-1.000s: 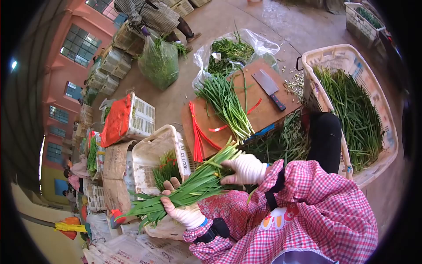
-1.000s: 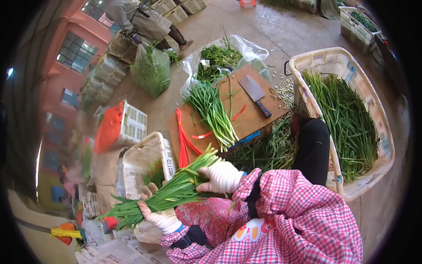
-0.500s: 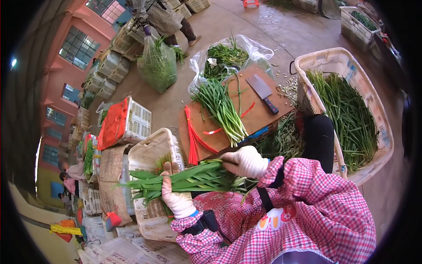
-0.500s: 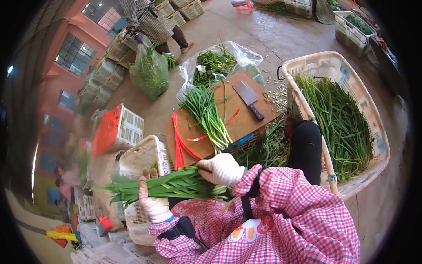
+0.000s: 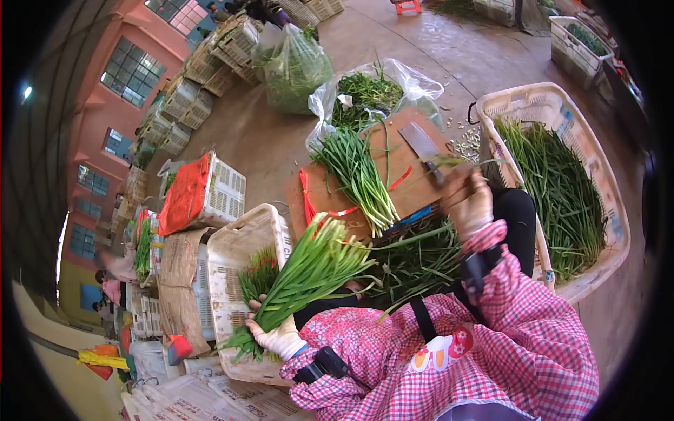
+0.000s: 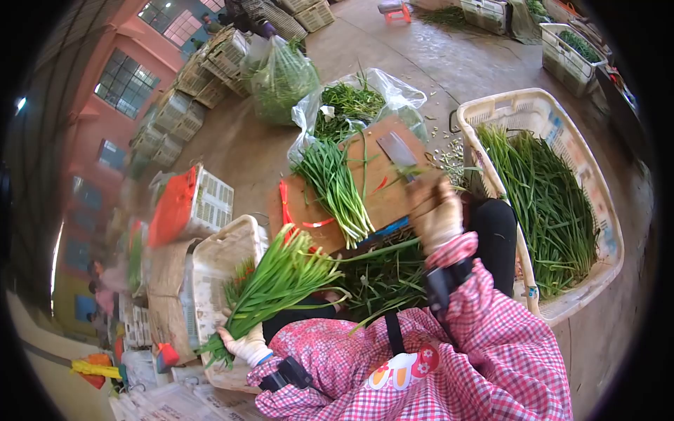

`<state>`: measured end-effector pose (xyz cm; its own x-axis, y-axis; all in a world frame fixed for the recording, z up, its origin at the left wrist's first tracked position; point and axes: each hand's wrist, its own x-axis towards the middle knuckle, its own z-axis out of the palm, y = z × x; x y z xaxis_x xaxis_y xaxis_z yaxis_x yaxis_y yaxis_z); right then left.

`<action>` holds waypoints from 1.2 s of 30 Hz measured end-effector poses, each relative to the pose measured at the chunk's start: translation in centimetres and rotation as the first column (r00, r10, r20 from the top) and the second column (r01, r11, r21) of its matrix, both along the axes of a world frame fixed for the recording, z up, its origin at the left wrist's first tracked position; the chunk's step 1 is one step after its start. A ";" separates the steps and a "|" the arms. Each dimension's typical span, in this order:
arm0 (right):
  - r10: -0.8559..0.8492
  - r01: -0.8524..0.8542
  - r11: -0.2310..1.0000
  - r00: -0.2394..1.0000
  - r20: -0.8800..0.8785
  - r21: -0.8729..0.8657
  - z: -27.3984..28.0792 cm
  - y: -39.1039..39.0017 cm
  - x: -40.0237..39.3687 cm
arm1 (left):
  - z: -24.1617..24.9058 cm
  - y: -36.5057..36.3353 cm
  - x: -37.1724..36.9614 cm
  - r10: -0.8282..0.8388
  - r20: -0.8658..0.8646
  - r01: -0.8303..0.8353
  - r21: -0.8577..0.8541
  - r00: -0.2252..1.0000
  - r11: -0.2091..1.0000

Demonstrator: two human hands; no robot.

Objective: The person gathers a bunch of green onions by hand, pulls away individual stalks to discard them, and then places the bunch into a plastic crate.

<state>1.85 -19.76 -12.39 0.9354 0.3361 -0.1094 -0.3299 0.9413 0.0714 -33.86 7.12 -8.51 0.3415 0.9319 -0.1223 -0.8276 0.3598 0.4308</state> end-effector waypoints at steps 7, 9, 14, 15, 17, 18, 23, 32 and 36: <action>0.408 -0.127 0.746 0.863 0.298 -0.653 5.3 -7.6 -0.9 | -0.3 2.0 -2.4 0.209 0.134 -0.196 -0.105 0.969 0.975; 0.929 0.066 0.221 0.291 0.230 -0.973 6.0 -8.5 -1.6 | -0.2 1.9 -2.3 0.230 0.140 -0.220 -0.083 0.963 0.972; 0.974 0.472 0.142 0.091 0.209 -0.870 8.3 -3.4 -6.4 | 0.7 0.7 -0.6 0.119 0.202 -0.127 0.027 0.972 0.991; 0.946 -0.056 0.178 0.285 0.155 -0.982 7.5 -1.7 -7.9 | 1.1 0.4 -0.1 0.121 0.209 -0.129 0.027 0.970 0.991; 0.931 -0.330 0.241 0.345 0.121 -0.912 9.2 1.5 -9.8 | 1.8 -0.4 1.1 0.041 0.207 -0.066 0.111 0.978 0.992; 0.931 -0.417 0.263 0.348 0.115 -0.870 8.0 3.7 -10.6 | 2.3 -0.8 1.9 0.033 0.183 -0.060 0.140 0.983 0.988; 0.928 -0.603 0.341 0.338 0.156 -0.721 4.2 8.5 -13.1 | 2.5 -1.2 4.2 -0.048 0.089 0.023 0.262 0.995 0.965; 0.885 -0.530 0.102 -0.337 0.320 -0.842 3.5 -0.5 -8.7 | 0.5 5.1 2.2 -0.062 0.507 0.135 -0.108 0.859 0.985; 0.903 0.191 -0.034 -0.415 -0.112 -0.981 4.3 -3.9 -6.1 | 1.7 5.5 2.1 0.197 0.353 -0.168 -0.111 0.915 0.980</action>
<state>-4.25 -23.70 -8.09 -0.2266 0.8799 -0.4176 0.2529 -0.3609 -0.8977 -31.73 12.65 -6.81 0.2009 0.9749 -0.0963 -0.9757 0.2079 0.0686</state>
